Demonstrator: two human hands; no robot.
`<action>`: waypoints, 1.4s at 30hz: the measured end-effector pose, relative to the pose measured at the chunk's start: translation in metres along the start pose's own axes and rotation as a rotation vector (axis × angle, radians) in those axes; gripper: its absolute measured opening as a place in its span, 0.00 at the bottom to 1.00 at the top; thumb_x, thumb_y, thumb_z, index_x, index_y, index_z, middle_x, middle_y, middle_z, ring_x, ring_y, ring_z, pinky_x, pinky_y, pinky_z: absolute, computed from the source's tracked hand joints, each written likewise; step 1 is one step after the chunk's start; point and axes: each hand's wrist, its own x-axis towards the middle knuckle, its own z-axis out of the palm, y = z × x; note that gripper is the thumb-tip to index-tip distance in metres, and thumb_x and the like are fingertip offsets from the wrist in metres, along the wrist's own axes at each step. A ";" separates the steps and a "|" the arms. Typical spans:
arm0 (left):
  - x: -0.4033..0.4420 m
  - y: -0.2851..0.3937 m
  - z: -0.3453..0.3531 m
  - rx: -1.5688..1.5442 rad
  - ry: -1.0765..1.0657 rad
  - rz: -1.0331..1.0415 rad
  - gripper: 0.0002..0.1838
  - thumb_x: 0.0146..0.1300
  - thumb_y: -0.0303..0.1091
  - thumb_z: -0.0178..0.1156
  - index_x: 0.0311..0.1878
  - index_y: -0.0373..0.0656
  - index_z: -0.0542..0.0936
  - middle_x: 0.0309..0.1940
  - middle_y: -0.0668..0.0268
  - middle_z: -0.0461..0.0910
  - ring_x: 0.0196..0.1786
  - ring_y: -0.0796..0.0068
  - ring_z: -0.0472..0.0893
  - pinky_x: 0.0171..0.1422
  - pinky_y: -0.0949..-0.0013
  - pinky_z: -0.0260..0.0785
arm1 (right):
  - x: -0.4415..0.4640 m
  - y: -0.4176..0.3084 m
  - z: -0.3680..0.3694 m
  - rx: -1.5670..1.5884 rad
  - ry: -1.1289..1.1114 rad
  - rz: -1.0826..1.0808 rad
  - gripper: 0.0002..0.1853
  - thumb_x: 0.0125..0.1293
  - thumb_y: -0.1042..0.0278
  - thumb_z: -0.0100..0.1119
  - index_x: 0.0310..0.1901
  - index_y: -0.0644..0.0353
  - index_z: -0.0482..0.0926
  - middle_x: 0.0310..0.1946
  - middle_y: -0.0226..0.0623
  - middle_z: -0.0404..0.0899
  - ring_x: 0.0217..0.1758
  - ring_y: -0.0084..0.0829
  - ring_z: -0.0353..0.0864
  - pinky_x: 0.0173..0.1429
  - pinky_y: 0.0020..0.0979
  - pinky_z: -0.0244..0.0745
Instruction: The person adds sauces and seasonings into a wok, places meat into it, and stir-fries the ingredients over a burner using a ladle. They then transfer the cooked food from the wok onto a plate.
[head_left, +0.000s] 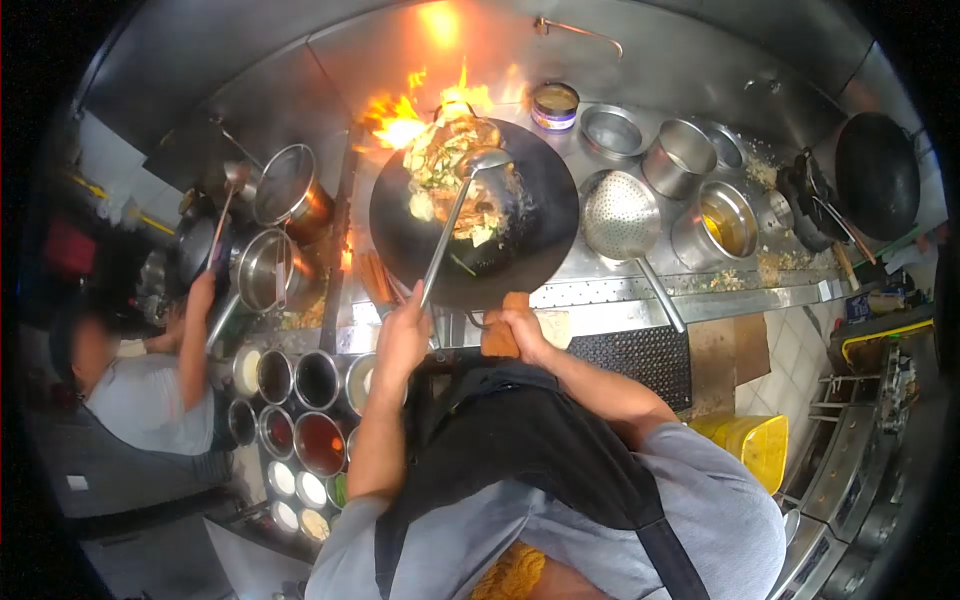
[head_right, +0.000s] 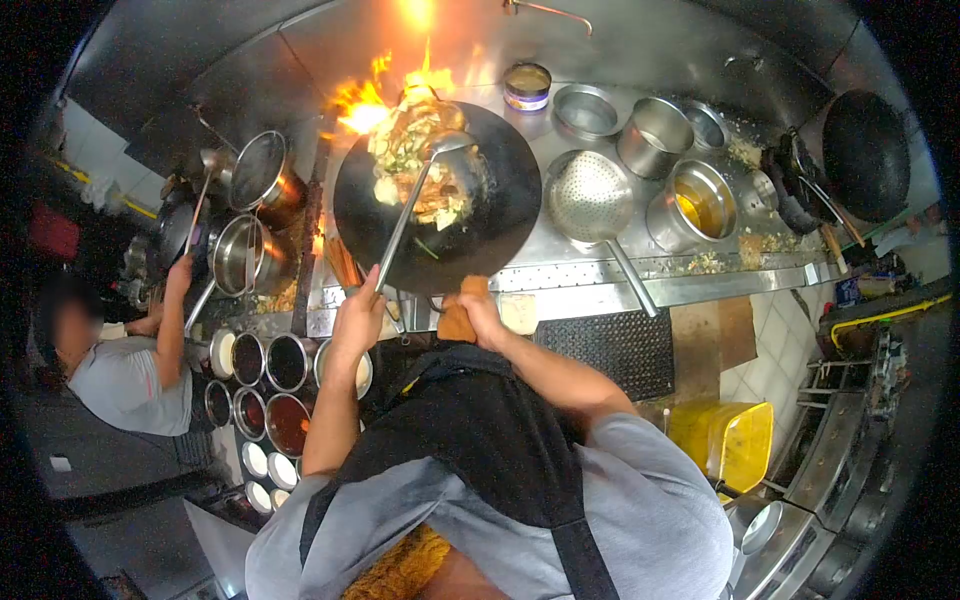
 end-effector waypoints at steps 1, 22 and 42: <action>-0.009 0.002 -0.007 0.000 -0.001 0.001 0.32 0.64 0.30 0.61 0.72 0.47 0.67 0.43 0.43 0.81 0.46 0.42 0.82 0.51 0.52 0.74 | -0.002 -0.006 0.003 0.001 0.001 0.000 0.13 0.64 0.70 0.52 0.49 0.62 0.78 0.45 0.44 0.83 0.45 0.37 0.85 0.51 0.38 0.83; -0.073 -0.011 -0.067 -0.002 -0.068 -0.108 0.29 0.63 0.31 0.62 0.69 0.49 0.72 0.43 0.47 0.83 0.47 0.45 0.82 0.50 0.52 0.74 | 0.003 -0.046 0.018 0.050 0.025 0.064 0.18 0.64 0.68 0.51 0.53 0.67 0.73 0.45 0.48 0.81 0.46 0.40 0.85 0.48 0.44 0.84; -0.048 0.003 -0.096 -0.067 -0.081 -0.204 0.28 0.64 0.34 0.62 0.69 0.47 0.72 0.44 0.46 0.83 0.51 0.46 0.82 0.56 0.56 0.73 | 0.114 -0.082 0.035 -0.049 0.150 0.170 0.11 0.66 0.63 0.53 0.46 0.57 0.75 0.39 0.39 0.83 0.35 0.36 0.85 0.26 0.39 0.78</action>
